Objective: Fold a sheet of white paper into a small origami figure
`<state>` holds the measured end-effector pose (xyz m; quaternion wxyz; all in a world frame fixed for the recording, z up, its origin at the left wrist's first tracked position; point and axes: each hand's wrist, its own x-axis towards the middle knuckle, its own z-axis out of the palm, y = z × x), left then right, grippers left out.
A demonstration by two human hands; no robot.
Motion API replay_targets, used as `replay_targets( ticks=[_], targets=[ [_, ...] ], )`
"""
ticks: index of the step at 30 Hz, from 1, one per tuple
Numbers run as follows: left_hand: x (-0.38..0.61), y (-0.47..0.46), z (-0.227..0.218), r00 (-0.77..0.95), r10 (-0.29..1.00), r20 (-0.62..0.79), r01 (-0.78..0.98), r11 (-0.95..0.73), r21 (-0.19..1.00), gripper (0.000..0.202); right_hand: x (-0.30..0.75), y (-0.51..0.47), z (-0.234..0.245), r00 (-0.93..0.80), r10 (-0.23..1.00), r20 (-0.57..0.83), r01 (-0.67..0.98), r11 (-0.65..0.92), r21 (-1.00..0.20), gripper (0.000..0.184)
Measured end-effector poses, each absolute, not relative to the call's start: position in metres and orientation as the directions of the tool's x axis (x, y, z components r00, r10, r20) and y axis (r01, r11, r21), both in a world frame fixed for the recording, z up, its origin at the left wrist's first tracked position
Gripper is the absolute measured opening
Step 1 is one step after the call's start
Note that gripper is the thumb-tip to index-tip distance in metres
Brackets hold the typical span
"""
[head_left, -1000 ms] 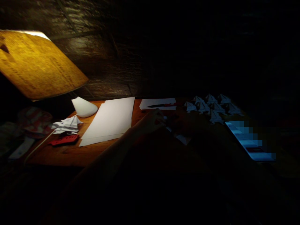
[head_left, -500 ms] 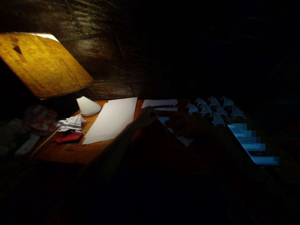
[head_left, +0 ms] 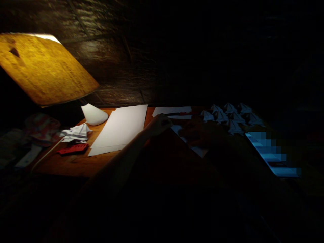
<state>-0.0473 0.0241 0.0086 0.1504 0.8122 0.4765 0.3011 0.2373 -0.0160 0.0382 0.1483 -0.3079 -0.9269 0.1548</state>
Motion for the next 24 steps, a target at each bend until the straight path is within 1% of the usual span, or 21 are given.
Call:
replay_targets(
  ticks=[5, 7, 11, 16, 19, 24],
  targets=[
    [-0.045, 0.026, 0.006, 0.360, 0.865, 0.350, 0.691, -0.499, 0.523, 0.006, 0.236, -0.008, 0.028, -0.808, 0.527, 0.263, 0.437, 0.836, -0.333, 0.051],
    [-0.044, 0.026, 0.005, 0.346, 0.870, 0.352, 0.695, -0.489, 0.527, 0.006, 0.235, -0.008, 0.027, -0.811, 0.520, 0.269, 0.431, 0.841, -0.326, 0.052],
    [-0.043, 0.026, 0.004, 0.354, 0.865, 0.355, 0.692, -0.498, 0.524, 0.006, 0.233, -0.014, 0.034, -0.799, 0.555, 0.232, 0.476, 0.819, -0.322, 0.059],
    [-0.043, 0.025, 0.006, 0.351, 0.866, 0.355, 0.726, -0.491, 0.481, 0.008, 0.230, -0.021, 0.043, -0.786, 0.597, 0.161, 0.532, 0.785, -0.317, 0.050],
    [-0.043, 0.026, 0.005, 0.360, 0.861, 0.359, 0.724, -0.500, 0.476, 0.009, 0.228, -0.024, 0.047, -0.769, 0.621, 0.151, 0.554, 0.765, -0.328, 0.049],
    [-0.042, 0.028, 0.002, 0.351, 0.863, 0.363, 0.725, -0.496, 0.479, 0.009, 0.228, -0.027, 0.050, -0.744, 0.650, 0.152, 0.588, 0.746, -0.313, 0.048]
  ],
)
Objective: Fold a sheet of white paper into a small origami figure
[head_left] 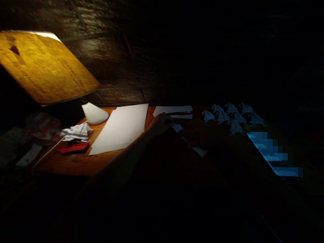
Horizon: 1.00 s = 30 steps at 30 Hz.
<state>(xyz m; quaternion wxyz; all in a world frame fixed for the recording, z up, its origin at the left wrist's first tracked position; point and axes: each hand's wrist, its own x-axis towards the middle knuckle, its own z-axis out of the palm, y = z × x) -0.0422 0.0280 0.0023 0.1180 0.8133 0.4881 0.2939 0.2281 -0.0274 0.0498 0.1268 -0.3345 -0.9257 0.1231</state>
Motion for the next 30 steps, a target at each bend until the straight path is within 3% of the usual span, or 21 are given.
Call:
replay_targets(
  ticks=[30],
  targets=[
    [-0.037, 0.023, 0.005, 0.258, 0.900, 0.353, 0.742, -0.418, 0.524, 0.007, 0.231, -0.021, 0.038, -0.762, 0.621, 0.183, 0.537, 0.764, -0.357, 0.038]
  ],
)
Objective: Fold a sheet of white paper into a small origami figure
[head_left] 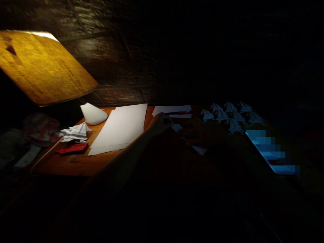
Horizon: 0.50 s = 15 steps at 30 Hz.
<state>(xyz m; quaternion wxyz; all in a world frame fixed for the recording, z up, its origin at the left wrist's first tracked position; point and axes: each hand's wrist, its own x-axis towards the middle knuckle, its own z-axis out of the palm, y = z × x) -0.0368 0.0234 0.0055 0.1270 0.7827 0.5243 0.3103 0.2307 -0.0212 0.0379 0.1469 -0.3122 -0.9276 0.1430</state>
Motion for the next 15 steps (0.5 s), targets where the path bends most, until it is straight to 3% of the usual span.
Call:
replay_targets(
  ticks=[5, 10, 15],
  targets=[
    [-0.0369, 0.0241, 0.0055, 0.258, 0.904, 0.339, 0.733, -0.413, 0.541, 0.008, 0.2308, -0.0198, 0.0344, -0.742, 0.643, 0.189, 0.544, 0.743, -0.390, 0.042],
    [-0.0353, 0.0231, 0.0061, 0.232, 0.915, 0.330, 0.743, -0.385, 0.547, 0.006, 0.2305, -0.0210, 0.0342, -0.682, 0.718, 0.140, 0.609, 0.663, -0.435, 0.058],
    [-0.0372, 0.0211, 0.0109, 0.172, 0.917, 0.359, 0.757, -0.357, 0.548, 0.004, 0.2304, -0.0207, 0.0361, -0.740, 0.650, 0.170, 0.535, 0.723, -0.436, 0.043]
  ],
)
